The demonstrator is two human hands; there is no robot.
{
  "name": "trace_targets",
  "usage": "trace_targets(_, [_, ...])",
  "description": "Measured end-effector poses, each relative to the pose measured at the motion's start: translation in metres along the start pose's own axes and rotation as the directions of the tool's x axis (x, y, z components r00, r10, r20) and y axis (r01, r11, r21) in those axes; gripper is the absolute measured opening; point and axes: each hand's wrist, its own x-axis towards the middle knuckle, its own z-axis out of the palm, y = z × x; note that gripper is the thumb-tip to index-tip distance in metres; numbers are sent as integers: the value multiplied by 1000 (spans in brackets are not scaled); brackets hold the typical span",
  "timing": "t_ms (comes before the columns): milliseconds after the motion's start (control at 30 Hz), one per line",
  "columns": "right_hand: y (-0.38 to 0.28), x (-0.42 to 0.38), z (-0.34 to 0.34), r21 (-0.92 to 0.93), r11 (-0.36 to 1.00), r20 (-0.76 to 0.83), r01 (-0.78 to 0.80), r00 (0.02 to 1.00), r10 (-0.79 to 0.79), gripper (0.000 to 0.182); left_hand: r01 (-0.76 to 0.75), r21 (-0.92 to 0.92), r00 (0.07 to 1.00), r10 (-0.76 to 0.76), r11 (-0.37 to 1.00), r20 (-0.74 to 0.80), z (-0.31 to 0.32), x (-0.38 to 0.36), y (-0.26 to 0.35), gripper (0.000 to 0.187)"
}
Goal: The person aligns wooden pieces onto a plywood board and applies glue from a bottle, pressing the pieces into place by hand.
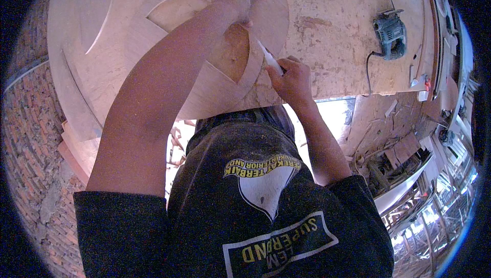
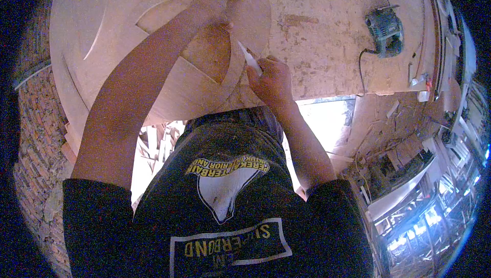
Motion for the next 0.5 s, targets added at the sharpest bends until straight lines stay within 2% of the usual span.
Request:
trace_targets(133, [-2,0,0,-24,1000,-1,-2,1000,2,24,67,-33,995,-65,997,73,-8,0,3,115])
trace_targets(200, [-1,1,-1,-41,999,-1,7,1000,-7,24,173,-30,971,-166,984,171,-11,3,10,115])
trace_targets(267, [3,1,0,-67,997,-4,36,999,-36,23,60,-7,997,-60,998,50,-5,-1,4,114])
trace_targets(333, [3,0,1,-57,998,-7,24,1000,-24,23,1,14,1000,-1,1000,-2,4,2,-1,116])
trace_targets(500, [3,-1,0,-49,999,0,6,1000,-6,23,113,-13,989,-111,994,99,1,6,5,115])
